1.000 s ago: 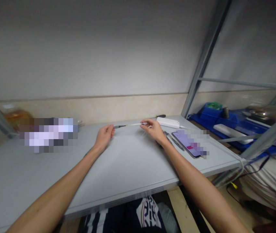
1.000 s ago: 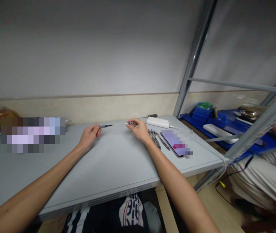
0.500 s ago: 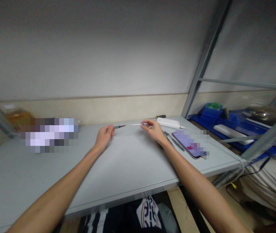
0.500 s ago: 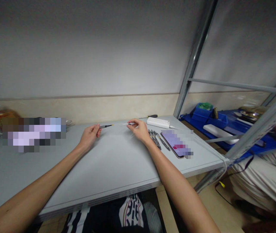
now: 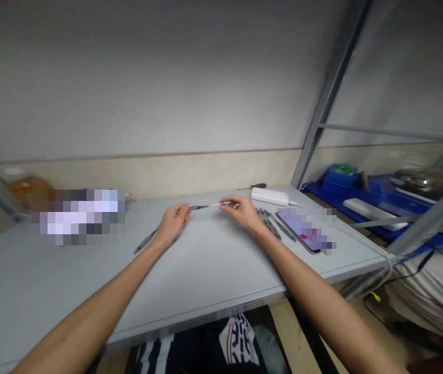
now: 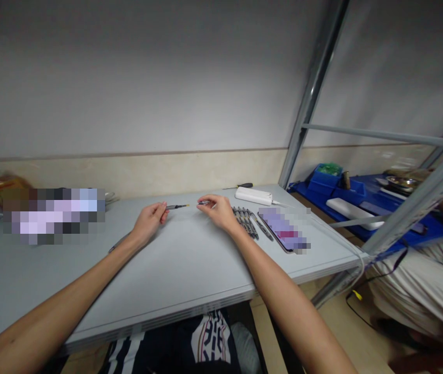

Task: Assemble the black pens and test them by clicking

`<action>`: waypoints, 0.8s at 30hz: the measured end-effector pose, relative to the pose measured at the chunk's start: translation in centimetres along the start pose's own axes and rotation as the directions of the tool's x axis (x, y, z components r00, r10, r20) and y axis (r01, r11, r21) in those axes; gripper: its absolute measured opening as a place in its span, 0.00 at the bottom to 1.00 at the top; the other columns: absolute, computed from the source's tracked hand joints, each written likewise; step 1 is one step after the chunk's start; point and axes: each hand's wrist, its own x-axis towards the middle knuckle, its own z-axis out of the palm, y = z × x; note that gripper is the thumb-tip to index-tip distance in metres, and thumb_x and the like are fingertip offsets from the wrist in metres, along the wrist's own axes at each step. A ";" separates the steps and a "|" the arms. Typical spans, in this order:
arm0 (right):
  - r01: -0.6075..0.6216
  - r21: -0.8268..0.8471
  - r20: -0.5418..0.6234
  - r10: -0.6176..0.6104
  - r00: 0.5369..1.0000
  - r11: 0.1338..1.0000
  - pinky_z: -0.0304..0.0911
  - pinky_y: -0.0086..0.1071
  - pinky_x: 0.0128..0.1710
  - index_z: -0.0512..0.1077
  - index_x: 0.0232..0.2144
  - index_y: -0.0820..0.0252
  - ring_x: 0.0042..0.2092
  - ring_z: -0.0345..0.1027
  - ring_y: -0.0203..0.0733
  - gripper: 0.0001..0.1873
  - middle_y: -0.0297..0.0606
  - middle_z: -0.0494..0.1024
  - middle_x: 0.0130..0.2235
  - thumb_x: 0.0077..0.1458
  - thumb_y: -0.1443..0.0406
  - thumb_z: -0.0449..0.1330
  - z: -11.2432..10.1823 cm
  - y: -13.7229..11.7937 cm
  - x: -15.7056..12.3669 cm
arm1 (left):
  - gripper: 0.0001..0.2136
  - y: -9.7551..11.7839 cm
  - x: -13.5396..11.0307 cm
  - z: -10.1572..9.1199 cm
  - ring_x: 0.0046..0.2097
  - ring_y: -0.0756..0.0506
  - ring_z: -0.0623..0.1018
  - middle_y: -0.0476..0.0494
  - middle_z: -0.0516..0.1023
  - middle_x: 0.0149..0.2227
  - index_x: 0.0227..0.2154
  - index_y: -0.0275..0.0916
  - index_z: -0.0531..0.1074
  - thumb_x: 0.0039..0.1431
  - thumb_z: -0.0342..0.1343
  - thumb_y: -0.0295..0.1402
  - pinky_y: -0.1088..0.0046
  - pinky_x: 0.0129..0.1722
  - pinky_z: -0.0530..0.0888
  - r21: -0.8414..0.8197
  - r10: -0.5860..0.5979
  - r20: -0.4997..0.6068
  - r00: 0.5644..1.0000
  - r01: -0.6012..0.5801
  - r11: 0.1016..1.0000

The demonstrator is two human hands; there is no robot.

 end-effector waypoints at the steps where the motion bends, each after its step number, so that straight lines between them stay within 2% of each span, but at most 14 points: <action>1: -0.001 -0.007 0.004 0.001 1.000 1.000 0.61 0.29 0.32 0.76 0.33 0.62 0.30 0.68 0.37 0.11 0.38 0.77 0.28 0.47 0.62 0.61 0.1 -0.2 -0.1 | 0.20 0.0 -0.1 0.1 0.22 0.51 0.65 0.51 0.63 0.15 0.15 0.39 0.62 0.55 0.44 0.47 0.76 0.23 0.60 -0.013 -0.005 0.005 1.000 0.006 1.000; 8: 0.021 -0.045 0.036 -0.019 0.999 0.999 0.60 0.29 0.32 0.77 0.32 0.60 0.29 0.67 0.37 0.09 0.38 0.78 0.29 0.48 0.63 0.60 0.1 -0.6 -0.3 | 0.20 0.0 -0.3 0.2 0.20 0.51 0.63 0.52 0.62 0.14 0.15 0.38 0.63 0.54 0.47 0.48 0.76 0.22 0.59 -0.112 -0.046 0.013 0.999 0.047 0.993; 19: 0.036 -0.116 0.048 -0.031 0.998 0.993 0.58 0.28 0.30 0.76 0.32 0.62 0.26 0.64 0.35 0.09 0.35 0.75 0.25 0.48 0.64 0.60 -0.1 -0.7 -0.4 | 0.20 0.2 -0.4 0.3 0.18 0.53 0.61 0.53 0.61 0.14 0.15 0.38 0.62 0.54 0.47 0.46 0.76 0.20 0.58 -0.095 -0.050 0.042 0.998 0.053 0.994; 24: 0.057 -0.126 0.052 -0.051 0.997 0.990 0.58 0.28 0.30 0.76 0.32 0.61 0.26 0.64 0.35 0.09 0.35 0.75 0.25 0.48 0.64 0.60 -0.2 -0.7 -0.4 | 0.20 -0.3 -0.2 0.2 0.17 0.53 0.60 0.53 0.61 0.13 0.16 0.37 0.65 0.54 0.47 0.48 0.76 0.20 0.57 -0.113 -0.089 0.052 0.995 0.095 0.989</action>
